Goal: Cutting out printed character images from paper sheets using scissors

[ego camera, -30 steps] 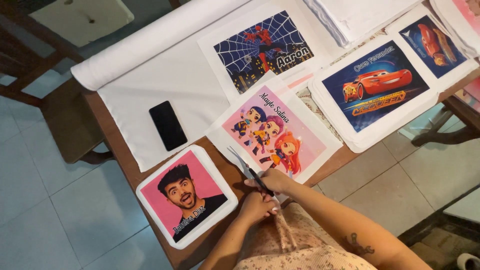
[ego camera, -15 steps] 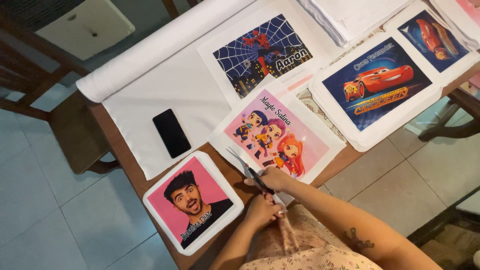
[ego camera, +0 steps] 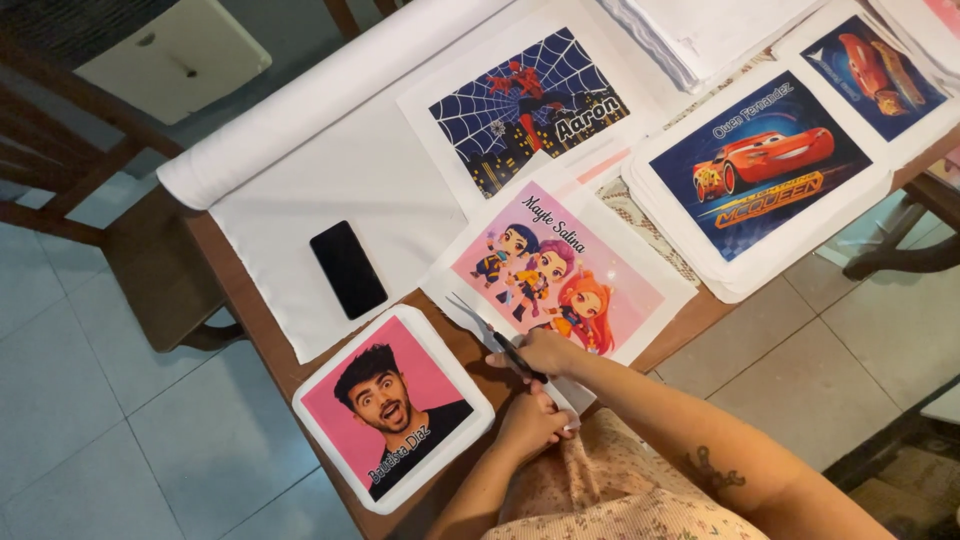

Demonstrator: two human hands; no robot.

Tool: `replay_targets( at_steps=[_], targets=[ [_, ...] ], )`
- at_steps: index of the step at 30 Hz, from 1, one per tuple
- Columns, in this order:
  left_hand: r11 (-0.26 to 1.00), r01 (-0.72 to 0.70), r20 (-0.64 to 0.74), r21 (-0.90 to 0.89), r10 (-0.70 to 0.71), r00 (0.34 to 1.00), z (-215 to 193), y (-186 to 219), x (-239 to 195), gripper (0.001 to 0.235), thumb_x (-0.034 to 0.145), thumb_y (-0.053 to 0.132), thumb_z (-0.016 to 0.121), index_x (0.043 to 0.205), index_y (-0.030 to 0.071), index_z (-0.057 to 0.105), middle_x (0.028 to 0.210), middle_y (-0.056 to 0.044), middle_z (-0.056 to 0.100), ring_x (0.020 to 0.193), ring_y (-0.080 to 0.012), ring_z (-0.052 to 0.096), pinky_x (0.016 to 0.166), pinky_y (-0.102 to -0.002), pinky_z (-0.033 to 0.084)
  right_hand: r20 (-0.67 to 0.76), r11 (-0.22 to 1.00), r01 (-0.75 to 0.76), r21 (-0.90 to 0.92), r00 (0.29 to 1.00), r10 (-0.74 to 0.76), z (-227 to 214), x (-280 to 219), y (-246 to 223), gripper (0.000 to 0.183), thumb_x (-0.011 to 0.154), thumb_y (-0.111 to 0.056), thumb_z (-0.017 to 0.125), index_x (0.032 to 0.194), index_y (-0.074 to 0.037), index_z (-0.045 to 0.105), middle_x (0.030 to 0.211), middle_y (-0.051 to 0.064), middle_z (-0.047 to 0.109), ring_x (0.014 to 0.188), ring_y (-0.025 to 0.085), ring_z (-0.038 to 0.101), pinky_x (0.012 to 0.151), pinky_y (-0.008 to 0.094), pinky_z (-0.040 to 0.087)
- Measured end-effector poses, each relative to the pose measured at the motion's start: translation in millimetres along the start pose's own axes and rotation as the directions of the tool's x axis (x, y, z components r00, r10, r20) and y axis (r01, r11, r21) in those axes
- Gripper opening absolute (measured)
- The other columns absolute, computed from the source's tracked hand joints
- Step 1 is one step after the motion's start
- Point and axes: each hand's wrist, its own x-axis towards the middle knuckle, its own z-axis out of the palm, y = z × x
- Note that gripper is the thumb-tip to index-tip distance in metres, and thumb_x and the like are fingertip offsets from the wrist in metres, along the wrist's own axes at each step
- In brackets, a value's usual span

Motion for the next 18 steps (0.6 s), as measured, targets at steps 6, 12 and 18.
replay_targets(
  at_steps=[6,12,18],
  targets=[
    [1.000,-0.007,0.012,0.018,0.007,1.000,0.1,-4.0,5.0,0.016,0.091,0.022,0.069,0.086,0.007,0.069,0.084,-0.006,0.077,0.075,-0.0141,0.078,0.062,-0.025,0.060,-0.042,0.994,0.103,-0.022,0.994,-0.104,4.9,23.4,14.6,0.060,0.086,-0.063,0.073,0.054,-0.013,0.061,0.050,0.000,0.063,0.049,0.009,0.059,0.063,0.022,0.050],
    [0.999,-0.007,0.010,0.037,0.006,1.000,-0.1,-4.2,4.3,0.016,0.091,0.022,0.071,0.088,0.006,0.073,0.085,-0.004,0.078,0.074,-0.0125,0.078,0.062,-0.025,0.060,-0.001,0.997,0.031,0.063,1.000,-0.031,-1.1,3.9,-13.5,0.055,0.085,-0.059,0.075,0.062,-0.012,0.060,0.055,0.003,0.064,0.047,0.012,0.065,0.046,0.018,0.040],
    [0.997,-0.017,0.009,0.074,0.017,1.000,-3.4,0.0,-0.1,0.020,0.091,0.024,0.071,0.081,0.006,0.074,0.080,-0.006,0.078,0.072,-0.0132,0.077,0.061,-0.024,0.059,-0.003,0.994,0.106,-0.029,0.994,-0.106,2.4,23.1,-2.1,0.060,0.091,-0.058,0.071,0.053,-0.013,0.057,0.046,0.001,0.062,0.042,0.008,0.055,0.062,0.021,0.049]
  ],
)
